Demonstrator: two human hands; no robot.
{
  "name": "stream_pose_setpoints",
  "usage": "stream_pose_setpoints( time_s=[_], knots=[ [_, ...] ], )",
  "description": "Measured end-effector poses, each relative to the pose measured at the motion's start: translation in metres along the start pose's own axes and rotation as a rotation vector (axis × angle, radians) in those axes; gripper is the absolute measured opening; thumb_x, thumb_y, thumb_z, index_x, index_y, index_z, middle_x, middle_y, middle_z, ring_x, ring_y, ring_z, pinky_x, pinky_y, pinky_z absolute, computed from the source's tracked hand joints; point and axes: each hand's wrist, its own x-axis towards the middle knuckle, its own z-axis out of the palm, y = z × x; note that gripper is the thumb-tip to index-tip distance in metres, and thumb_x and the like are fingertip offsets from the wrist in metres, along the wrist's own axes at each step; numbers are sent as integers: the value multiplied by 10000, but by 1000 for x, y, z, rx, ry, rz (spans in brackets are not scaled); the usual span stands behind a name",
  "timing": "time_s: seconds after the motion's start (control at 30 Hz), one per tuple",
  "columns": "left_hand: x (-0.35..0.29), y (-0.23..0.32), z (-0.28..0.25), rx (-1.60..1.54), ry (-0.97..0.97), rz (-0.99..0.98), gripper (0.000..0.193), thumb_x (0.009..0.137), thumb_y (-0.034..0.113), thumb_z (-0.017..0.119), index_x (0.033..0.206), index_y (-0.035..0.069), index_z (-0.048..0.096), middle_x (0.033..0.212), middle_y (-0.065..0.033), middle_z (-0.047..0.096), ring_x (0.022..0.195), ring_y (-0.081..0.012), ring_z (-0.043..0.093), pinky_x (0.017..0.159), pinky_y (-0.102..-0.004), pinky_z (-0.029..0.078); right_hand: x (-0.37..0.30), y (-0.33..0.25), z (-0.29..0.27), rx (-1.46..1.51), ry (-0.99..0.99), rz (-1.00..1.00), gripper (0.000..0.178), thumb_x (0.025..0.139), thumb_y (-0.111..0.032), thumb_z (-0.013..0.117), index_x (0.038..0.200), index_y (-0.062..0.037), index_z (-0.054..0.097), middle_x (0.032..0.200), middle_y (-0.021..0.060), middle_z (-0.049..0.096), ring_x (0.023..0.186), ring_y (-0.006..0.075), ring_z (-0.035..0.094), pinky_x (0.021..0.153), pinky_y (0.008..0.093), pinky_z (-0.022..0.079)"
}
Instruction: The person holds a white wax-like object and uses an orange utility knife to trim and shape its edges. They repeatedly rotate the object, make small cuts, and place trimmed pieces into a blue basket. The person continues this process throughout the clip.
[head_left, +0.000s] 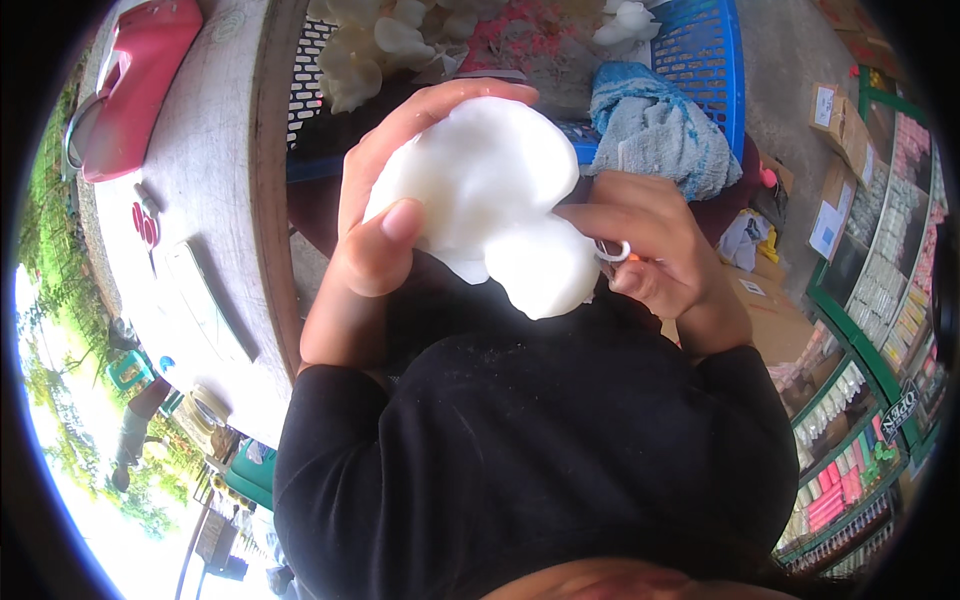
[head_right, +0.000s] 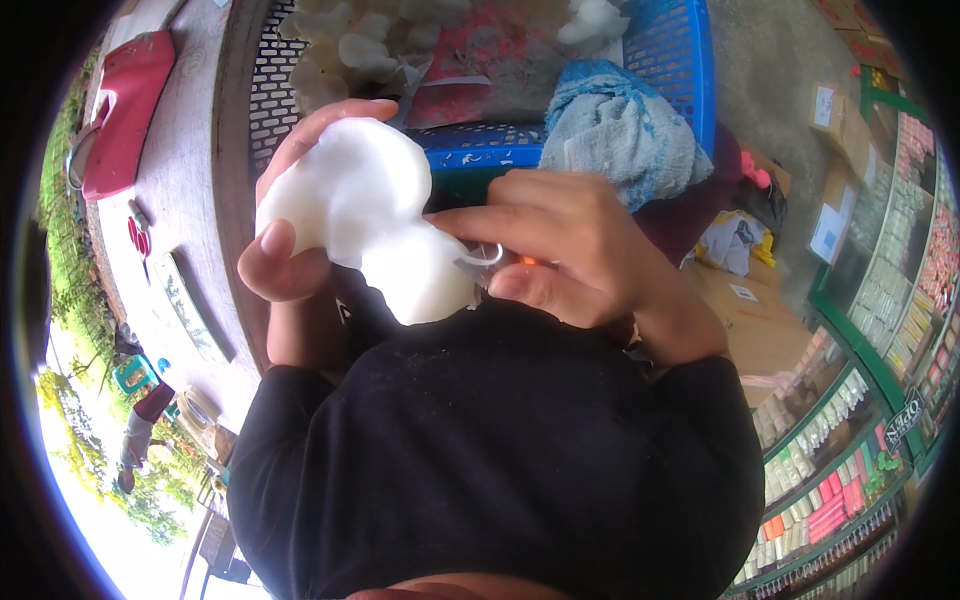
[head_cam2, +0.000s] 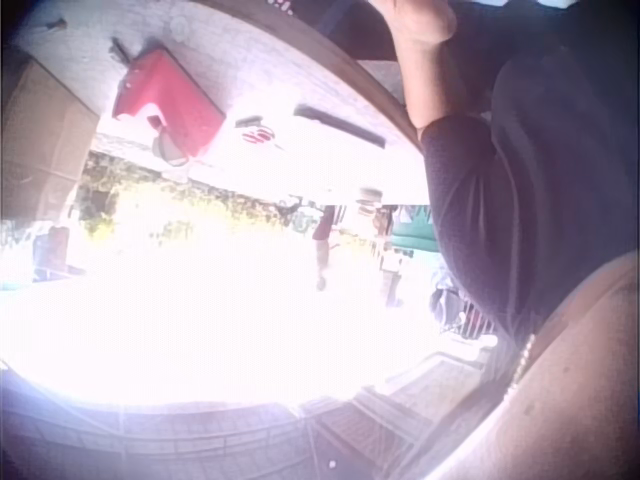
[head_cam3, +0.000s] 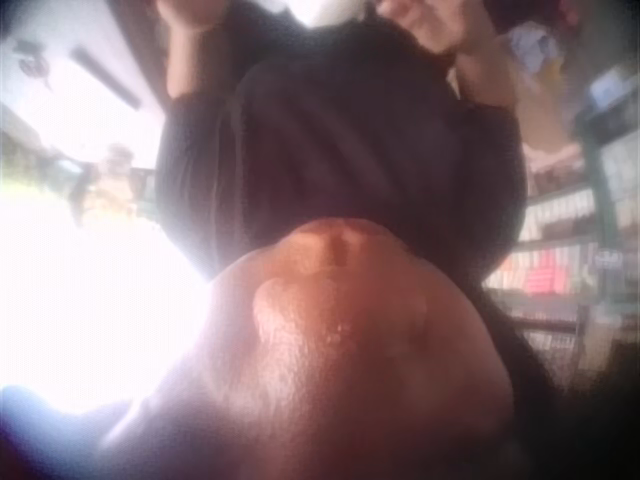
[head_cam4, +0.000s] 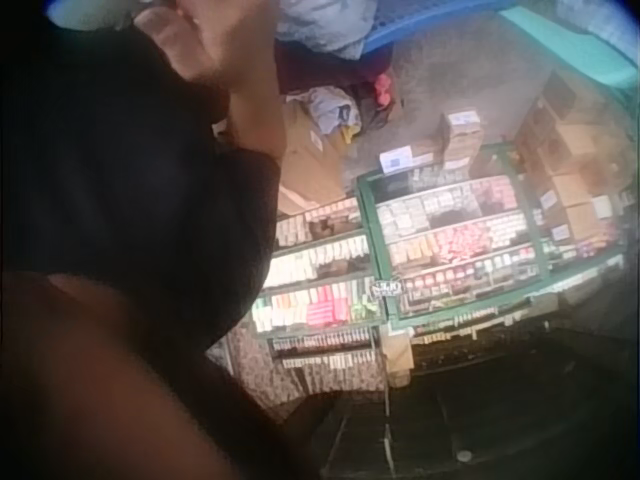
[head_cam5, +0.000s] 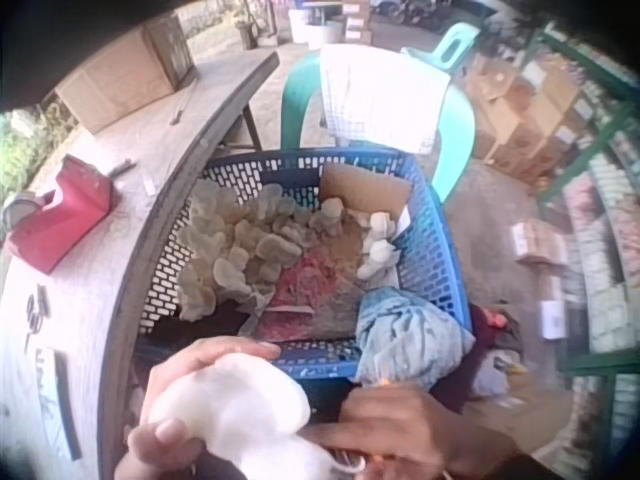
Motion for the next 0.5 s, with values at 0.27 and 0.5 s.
stream_pose_setpoints(
  time_s=[0.27, 0.5],
  knots=[
    [15, -4, -5, 31, -128, -52, 845, 587, 561, 452, 1119, -90, 535, 1102, -205, 580, 907, -264, 619, 726, -314, 494, 1, 7, -5, 180, -166, 68, 424, 882, -359, 486, 1027, 23, 602, 686, 112, 510, 628, 286, 537, 559, 357, 408],
    [20, -6, -7, 32, -198, -26, 843, 597, 587, 455, 1114, -72, 551, 1113, -211, 581, 907, -278, 629, 730, -314, 508, 2, 11, -5, 202, -178, 61, 379, 870, -322, 514, 1025, 14, 595, 745, 127, 552, 673, 306, 557, 591, 357, 428]
  ],
)
